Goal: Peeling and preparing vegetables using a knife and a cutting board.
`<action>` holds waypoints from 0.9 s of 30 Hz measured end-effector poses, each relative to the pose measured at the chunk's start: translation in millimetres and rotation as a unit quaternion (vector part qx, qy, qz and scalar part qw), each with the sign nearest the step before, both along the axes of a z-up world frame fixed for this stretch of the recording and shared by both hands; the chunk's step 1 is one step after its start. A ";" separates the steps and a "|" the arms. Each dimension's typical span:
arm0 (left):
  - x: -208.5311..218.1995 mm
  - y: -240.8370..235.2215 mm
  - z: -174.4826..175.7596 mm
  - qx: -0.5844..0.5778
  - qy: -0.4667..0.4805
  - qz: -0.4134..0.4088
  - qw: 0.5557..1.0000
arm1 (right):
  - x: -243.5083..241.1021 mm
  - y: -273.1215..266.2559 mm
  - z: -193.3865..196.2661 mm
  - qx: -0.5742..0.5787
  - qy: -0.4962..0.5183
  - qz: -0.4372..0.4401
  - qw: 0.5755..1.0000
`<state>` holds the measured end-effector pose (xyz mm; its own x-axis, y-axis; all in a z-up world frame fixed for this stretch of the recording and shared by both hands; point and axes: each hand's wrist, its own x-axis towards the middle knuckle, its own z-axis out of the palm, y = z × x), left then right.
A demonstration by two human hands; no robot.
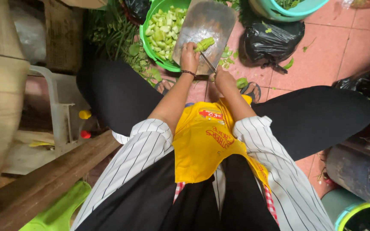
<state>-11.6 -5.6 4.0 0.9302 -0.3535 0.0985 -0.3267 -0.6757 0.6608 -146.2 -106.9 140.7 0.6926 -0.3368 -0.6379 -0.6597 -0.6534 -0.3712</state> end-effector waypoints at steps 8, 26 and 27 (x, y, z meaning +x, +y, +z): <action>9.3 2.1 -14.2 -0.022 -0.027 -0.038 0.999 | -4.6 -16.7 -28.8 0.054 -0.010 -0.007 0.998; 108.9 -3.0 -19.2 0.163 -0.317 -0.325 0.876 | -62.8 -38.8 -19.8 -0.001 0.174 0.012 0.985; 120.4 11.8 -6.6 0.176 -0.287 -0.278 0.900 | -61.7 -39.3 -26.3 0.013 0.185 0.005 0.983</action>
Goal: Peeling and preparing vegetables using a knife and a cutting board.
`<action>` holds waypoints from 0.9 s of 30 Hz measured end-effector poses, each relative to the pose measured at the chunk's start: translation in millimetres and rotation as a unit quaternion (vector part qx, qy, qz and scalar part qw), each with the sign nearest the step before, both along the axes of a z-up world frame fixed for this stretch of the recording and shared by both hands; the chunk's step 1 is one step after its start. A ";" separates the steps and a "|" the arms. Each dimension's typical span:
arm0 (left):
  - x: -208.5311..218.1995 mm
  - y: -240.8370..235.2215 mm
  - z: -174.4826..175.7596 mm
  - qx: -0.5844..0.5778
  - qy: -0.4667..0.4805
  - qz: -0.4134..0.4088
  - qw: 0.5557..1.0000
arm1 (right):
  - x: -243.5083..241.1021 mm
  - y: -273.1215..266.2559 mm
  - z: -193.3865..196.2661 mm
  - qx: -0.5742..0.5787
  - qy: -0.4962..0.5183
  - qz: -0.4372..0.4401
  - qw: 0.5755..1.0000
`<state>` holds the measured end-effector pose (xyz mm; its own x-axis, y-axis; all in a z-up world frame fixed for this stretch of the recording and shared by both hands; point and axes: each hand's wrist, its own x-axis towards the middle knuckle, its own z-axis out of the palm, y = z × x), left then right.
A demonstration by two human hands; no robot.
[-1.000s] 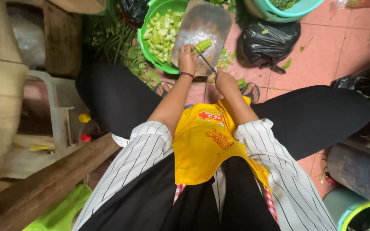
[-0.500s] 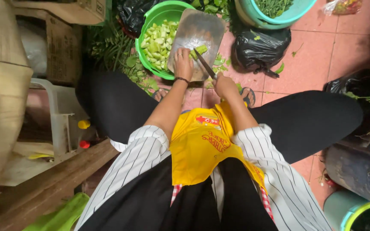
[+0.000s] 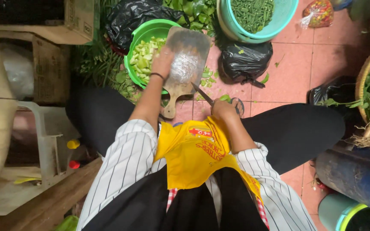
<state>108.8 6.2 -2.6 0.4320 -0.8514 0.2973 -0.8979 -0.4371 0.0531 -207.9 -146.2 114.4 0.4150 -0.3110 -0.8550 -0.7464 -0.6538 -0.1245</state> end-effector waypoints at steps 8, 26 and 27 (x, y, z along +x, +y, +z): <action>-22.8 18.7 99.3 -0.132 0.260 0.392 0.872 | -3.6 -10.2 120.8 -0.032 -0.109 -0.039 0.993; -288.9 -69.9 -144.6 0.039 0.022 -0.295 0.954 | -57.5 -63.9 166.4 -0.111 -0.218 -0.201 0.948; -284.5 -65.4 -127.6 0.177 0.050 -0.316 0.931 | -57.8 -63.4 164.4 -0.112 -0.219 -0.196 0.949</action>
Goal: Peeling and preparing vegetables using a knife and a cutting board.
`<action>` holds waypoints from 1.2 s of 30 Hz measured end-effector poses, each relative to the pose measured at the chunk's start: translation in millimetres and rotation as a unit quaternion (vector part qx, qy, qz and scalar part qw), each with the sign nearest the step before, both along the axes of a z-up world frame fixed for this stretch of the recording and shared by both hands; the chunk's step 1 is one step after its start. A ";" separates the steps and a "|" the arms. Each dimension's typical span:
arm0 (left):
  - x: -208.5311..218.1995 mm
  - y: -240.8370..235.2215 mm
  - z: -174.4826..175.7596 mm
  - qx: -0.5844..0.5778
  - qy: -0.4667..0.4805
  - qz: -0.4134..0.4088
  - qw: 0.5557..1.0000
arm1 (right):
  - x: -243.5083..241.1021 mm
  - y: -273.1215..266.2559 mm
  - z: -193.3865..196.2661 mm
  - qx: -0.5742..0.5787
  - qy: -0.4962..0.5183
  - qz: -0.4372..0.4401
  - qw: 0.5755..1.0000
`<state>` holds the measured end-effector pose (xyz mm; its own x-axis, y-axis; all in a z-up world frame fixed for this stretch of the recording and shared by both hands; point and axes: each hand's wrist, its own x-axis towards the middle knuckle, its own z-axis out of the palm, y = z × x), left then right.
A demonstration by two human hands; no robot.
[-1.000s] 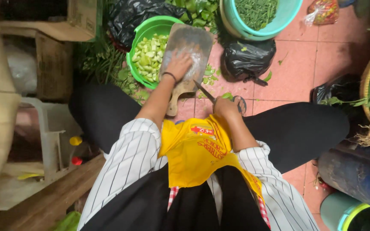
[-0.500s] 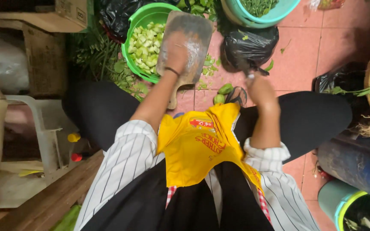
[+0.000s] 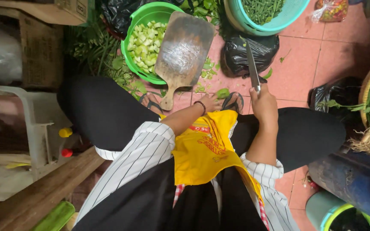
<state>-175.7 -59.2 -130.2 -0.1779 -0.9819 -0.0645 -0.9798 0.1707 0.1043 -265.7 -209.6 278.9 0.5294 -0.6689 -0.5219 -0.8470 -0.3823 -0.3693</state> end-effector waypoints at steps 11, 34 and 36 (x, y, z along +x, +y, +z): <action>13.8 6.2 -27.8 0.054 0.081 0.072 0.993 | 15.3 8.1 -28.8 -0.086 -0.215 -0.002 0.973; 123.6 -47.2 315.3 -0.260 0.521 0.269 0.767 | 33.1 30.3 -11.7 -0.095 -0.550 0.016 0.830; 124.0 -44.1 332.2 -0.277 0.511 0.275 0.766 | 31.9 29.7 -11.5 -0.089 -0.555 0.058 0.825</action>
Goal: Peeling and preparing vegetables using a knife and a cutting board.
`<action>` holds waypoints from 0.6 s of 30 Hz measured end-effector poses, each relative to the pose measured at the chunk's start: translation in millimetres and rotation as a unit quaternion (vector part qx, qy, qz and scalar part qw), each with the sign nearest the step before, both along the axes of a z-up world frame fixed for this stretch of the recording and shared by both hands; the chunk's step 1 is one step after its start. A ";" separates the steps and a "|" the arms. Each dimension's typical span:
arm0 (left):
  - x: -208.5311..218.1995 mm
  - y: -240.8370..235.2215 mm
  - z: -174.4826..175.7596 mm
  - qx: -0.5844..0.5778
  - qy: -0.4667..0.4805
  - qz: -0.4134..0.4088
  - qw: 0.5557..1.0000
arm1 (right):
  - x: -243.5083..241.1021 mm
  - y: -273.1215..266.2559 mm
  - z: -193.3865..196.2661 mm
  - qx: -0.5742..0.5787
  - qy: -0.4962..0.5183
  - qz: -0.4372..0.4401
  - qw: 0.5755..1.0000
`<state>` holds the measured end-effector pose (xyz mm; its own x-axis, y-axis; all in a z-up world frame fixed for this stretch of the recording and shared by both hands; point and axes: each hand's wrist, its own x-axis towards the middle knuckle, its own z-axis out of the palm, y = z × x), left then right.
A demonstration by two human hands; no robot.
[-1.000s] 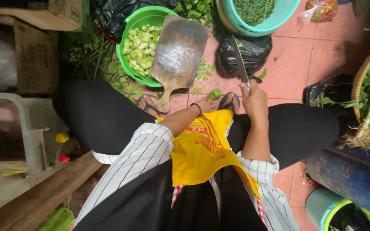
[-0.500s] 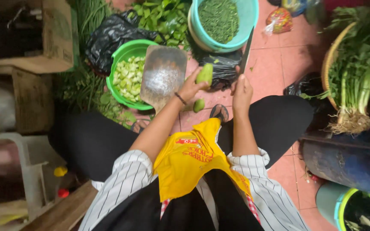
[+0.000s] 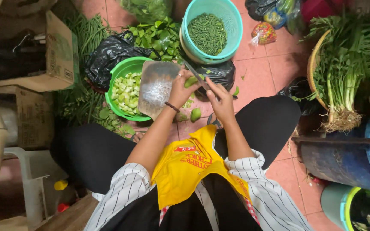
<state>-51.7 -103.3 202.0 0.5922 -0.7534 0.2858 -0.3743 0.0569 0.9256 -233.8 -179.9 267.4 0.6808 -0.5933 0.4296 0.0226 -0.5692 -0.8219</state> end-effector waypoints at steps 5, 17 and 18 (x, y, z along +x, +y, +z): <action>7.2 7.1 7.2 0.014 -0.027 0.002 1.000 | -2.4 -1.3 1.7 -0.005 0.003 0.019 1.000; -27.8 6.0 28.9 -0.037 -0.071 -0.186 0.979 | -3.4 -22.9 -29.2 0.054 0.044 -0.025 0.997; -38.6 1.9 21.3 -0.062 -0.043 -0.249 0.965 | -4.4 -34.3 -40.9 0.107 0.043 -0.028 0.993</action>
